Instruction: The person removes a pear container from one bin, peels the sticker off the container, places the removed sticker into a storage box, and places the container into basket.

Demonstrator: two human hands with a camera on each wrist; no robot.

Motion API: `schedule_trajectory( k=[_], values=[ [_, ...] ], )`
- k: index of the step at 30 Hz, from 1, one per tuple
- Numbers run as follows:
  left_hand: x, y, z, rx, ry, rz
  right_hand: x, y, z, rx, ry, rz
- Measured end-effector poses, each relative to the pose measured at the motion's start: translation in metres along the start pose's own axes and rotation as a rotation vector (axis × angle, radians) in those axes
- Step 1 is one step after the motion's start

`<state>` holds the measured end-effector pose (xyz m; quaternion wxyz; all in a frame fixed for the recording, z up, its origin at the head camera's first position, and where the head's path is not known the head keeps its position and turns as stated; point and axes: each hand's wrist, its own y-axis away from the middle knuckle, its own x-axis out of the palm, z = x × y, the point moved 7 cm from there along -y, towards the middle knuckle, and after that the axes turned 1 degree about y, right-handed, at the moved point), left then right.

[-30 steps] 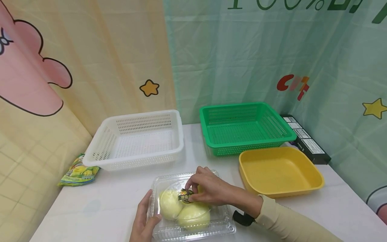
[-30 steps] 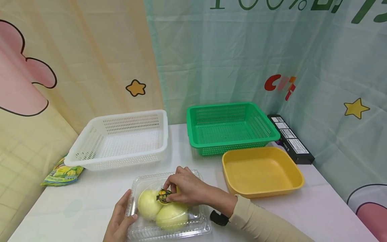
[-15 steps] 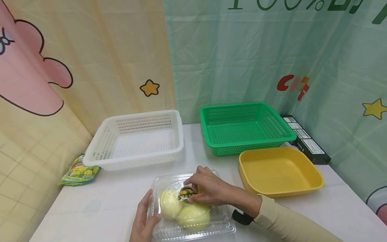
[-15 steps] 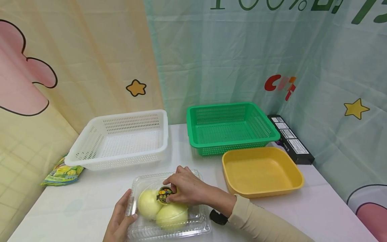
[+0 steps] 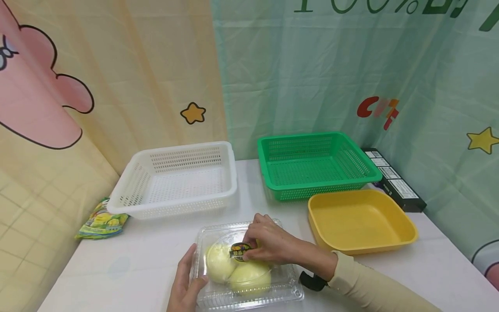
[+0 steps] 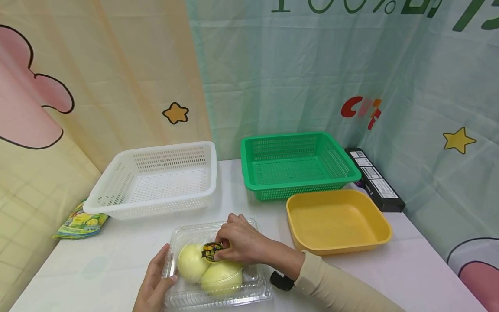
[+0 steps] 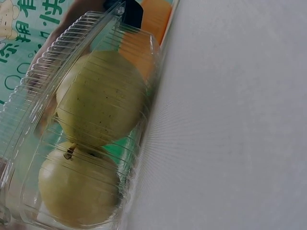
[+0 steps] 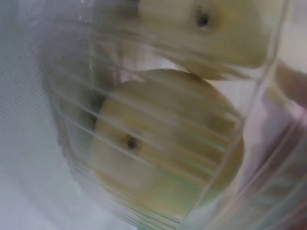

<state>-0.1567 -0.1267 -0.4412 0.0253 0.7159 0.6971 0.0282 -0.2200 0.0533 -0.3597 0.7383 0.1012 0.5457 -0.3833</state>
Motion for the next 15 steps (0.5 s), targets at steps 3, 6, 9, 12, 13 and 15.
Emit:
schedule_trajectory(
  k=[3, 6, 9, 12, 13, 15],
  values=[
    [0.0004, -0.0006, 0.0001, -0.005, -0.008, 0.005, -0.0007, 0.0006, 0.0007, -0.023, 0.014, -0.027],
    [0.0011, -0.0011, 0.0009, -0.013, -0.015, 0.012, -0.0015, 0.0012, 0.002, -0.054, 0.037, -0.057],
    [0.0013, -0.0014, 0.0011, -0.018, -0.026, 0.012, -0.0023, 0.0019, 0.0028, -0.082, 0.057, -0.087],
    [0.001, -0.0013, 0.0003, -0.011, -0.035, 0.006, -0.0027, 0.0026, 0.0031, -0.104, 0.062, -0.106],
    [0.0009, -0.0013, 0.0, -0.008, -0.037, 0.004, -0.0031, 0.0028, 0.003, -0.107, 0.053, -0.108],
    [0.001, -0.0012, -0.0004, -0.003, -0.038, 0.002, -0.0036, 0.0032, 0.0023, -0.103, 0.021, -0.102]
  ],
)
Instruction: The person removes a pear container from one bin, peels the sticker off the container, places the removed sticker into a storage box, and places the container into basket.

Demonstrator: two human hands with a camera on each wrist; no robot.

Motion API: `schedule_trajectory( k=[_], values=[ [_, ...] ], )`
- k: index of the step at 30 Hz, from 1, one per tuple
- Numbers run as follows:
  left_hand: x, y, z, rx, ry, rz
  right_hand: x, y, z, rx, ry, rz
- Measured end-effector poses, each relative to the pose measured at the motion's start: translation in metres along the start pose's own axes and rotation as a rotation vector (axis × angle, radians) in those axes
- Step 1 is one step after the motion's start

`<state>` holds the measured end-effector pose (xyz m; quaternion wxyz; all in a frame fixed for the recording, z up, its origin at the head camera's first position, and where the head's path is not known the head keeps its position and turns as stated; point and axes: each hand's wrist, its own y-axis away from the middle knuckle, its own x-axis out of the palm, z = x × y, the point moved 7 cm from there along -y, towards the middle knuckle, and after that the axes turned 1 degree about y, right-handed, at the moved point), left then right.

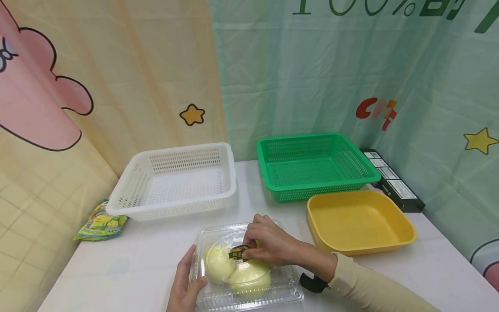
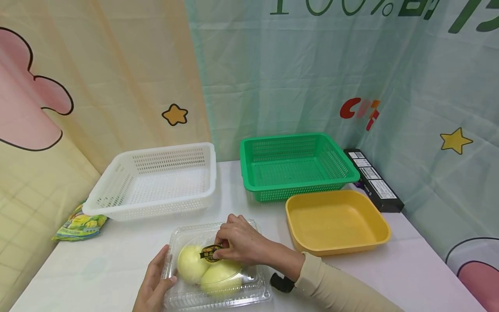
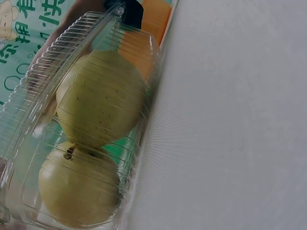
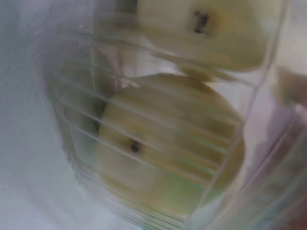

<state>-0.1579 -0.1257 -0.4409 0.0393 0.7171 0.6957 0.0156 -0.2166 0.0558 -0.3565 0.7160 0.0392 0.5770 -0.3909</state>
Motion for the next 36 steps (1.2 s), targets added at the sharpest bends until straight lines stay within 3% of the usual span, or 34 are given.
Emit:
schedule_trajectory(
  k=[9, 18, 26, 36],
  values=[
    [0.001, 0.0, 0.001, -0.001, 0.003, 0.015, -0.008, 0.001, -0.009, 0.112, -0.211, 0.034],
    [0.003, 0.0, 0.003, -0.018, -0.003, 0.041, -0.039, 0.008, -0.026, 0.176, -0.346, -0.034],
    [0.003, 0.001, 0.005, -0.06, 0.017, 0.058, -0.075, 0.03, -0.054, 0.285, -0.314, -0.092],
    [0.002, 0.0, 0.006, -0.056, 0.039, 0.061, -0.113, 0.085, -0.101, 0.436, -0.23, -0.113]
  ],
)
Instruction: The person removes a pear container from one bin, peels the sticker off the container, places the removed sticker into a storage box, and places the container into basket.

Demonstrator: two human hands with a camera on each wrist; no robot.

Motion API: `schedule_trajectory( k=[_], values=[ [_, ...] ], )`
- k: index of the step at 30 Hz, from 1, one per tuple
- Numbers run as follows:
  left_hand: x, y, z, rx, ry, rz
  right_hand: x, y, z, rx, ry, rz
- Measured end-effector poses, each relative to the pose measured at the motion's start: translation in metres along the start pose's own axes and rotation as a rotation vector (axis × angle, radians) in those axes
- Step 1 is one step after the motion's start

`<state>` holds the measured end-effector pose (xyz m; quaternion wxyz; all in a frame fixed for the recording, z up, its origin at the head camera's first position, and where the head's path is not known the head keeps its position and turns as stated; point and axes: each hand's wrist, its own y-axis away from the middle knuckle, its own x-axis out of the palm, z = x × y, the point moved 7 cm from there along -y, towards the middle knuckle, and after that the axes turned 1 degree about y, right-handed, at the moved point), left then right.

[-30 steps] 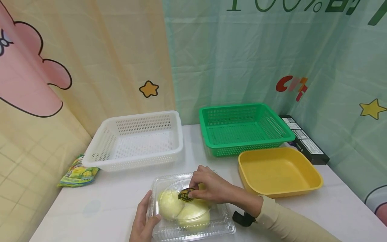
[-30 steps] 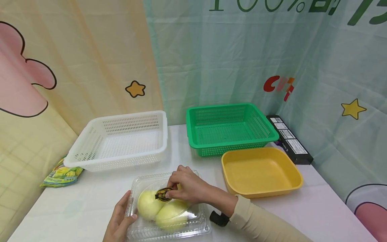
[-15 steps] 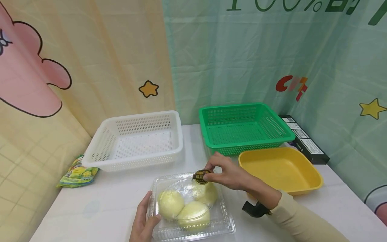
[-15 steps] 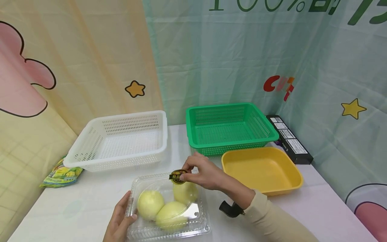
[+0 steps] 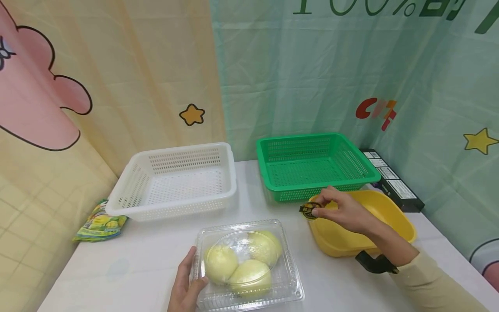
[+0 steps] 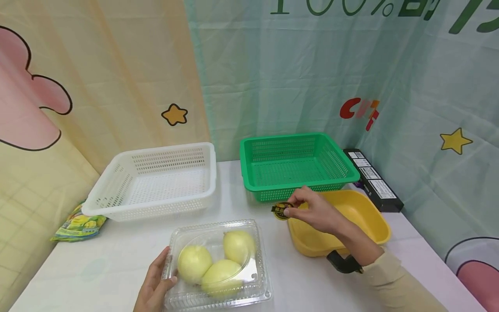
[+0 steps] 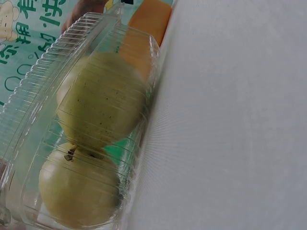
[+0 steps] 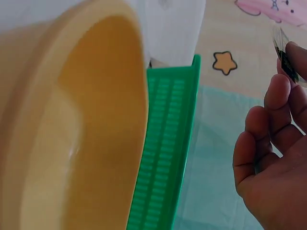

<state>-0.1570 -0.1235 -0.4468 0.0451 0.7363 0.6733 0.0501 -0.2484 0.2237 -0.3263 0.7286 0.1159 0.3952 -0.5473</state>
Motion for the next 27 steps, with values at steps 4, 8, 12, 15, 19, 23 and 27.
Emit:
schedule_trajectory(
  k=[4, 8, 12, 15, 19, 23, 27],
  values=[
    [-0.001, 0.0, 0.0, -0.002, -0.012, 0.0, -0.018, 0.014, -0.024, 0.083, 0.049, -0.006],
    [-0.002, 0.0, 0.001, -0.014, -0.01, -0.01, -0.029, 0.026, -0.04, 0.123, 0.102, -0.012],
    [-0.004, -0.001, 0.002, -0.02, -0.01, -0.034, -0.035, 0.035, -0.054, 0.111, 0.126, -0.012],
    [-0.003, -0.001, 0.001, -0.019, -0.018, -0.037, -0.039, 0.041, -0.064, 0.09, 0.134, -0.009],
    [-0.001, -0.001, -0.001, -0.015, -0.027, -0.033, -0.04, 0.047, -0.08, 0.117, 0.133, 0.017],
    [-0.001, -0.002, -0.002, -0.009, -0.036, -0.041, -0.04, 0.049, -0.096, 0.176, 0.114, 0.067],
    [-0.001, -0.002, -0.003, -0.004, -0.054, -0.051, -0.039, 0.05, -0.107, 0.201, 0.083, 0.111]
  ],
)
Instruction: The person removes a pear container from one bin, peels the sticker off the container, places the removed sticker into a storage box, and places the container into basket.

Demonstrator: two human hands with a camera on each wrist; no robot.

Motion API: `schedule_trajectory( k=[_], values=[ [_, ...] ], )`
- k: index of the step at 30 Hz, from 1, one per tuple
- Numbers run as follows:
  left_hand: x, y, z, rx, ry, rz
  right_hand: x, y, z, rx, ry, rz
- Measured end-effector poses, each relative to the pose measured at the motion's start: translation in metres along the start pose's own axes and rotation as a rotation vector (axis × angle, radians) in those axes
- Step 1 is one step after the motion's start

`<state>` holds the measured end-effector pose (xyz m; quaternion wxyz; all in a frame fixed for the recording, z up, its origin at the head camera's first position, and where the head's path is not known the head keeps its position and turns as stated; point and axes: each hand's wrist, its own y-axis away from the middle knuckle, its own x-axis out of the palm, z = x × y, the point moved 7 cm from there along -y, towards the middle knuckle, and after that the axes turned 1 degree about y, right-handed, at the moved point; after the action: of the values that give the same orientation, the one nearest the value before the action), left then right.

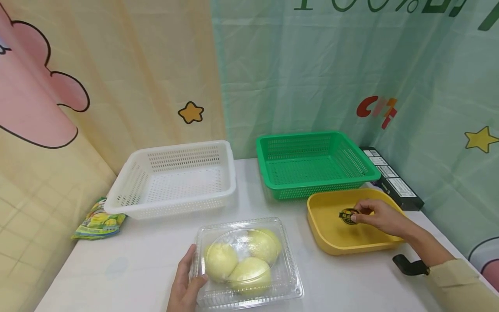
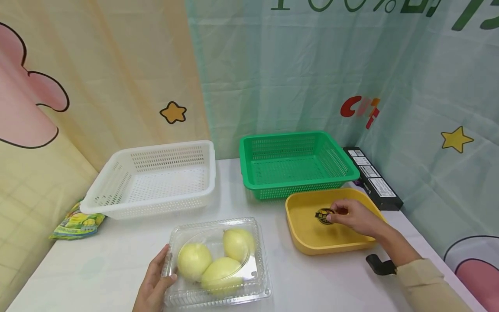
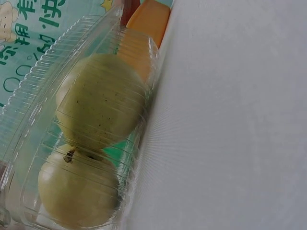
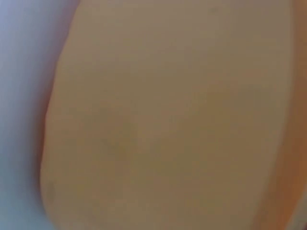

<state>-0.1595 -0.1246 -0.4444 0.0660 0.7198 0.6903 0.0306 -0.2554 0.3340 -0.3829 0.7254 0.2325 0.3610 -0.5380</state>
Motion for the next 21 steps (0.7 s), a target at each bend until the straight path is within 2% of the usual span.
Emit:
schedule_trajectory(
  k=[7, 13, 21],
  values=[
    [0.0, 0.0, -0.003, 0.013, -0.009, -0.018, 0.005, -0.003, -0.015, 0.002, -0.029, 0.087],
    [0.0, 0.0, -0.003, 0.018, -0.015, -0.012, 0.01, -0.006, -0.029, 0.064, -0.02, 0.163],
    [0.001, 0.0, -0.002, 0.026, -0.028, -0.002, 0.014, -0.008, -0.034, 0.106, -0.01, 0.195]
  ],
)
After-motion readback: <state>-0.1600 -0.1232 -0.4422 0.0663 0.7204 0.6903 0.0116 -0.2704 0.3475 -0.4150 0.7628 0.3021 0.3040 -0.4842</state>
